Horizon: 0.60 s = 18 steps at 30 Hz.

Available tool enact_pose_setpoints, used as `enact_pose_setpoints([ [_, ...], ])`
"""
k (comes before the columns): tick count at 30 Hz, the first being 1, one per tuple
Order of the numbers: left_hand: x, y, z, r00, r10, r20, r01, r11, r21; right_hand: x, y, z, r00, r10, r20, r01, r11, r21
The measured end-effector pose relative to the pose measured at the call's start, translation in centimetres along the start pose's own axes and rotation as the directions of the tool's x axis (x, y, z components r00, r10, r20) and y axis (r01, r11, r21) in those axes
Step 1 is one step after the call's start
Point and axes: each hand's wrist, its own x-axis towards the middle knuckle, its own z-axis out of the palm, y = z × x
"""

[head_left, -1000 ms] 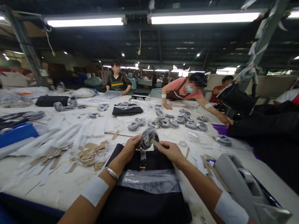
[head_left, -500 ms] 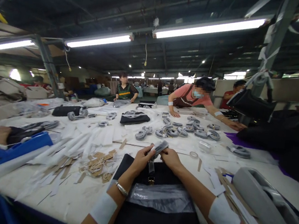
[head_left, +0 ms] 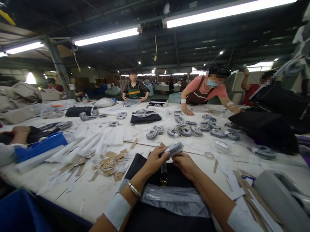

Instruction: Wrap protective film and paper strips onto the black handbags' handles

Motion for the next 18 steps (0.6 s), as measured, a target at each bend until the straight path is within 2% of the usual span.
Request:
enact_pose_setpoints([
  [5, 0.1, 0.0, -0.3, 0.999, -0.052, -0.006, 0.052, 0.998, -0.045, -1.3, -0.8, 0.2, 0.984, -0.037, 0.173, 0.023, 0.996, 0.084],
  [12, 0.0, 0.1, 0.4, 0.998, -0.057, -0.028, 0.055, 0.997, -0.06, -0.7, 0.7, 0.0, 0.995, -0.085, 0.052, 0.085, 0.996, 0.001],
  [15, 0.0, 0.6, 0.6, 0.986, -0.15, -0.069, 0.136, 0.975, -0.175, -0.5, 0.9, 0.1, 0.99, -0.133, 0.039, 0.134, 0.991, -0.012],
  [18, -0.1, 1.2, 0.6, 0.948, -0.316, -0.025, 0.274, 0.856, -0.439, -0.7, 0.7, 0.2, 0.988, -0.151, 0.042, 0.153, 0.987, -0.048],
])
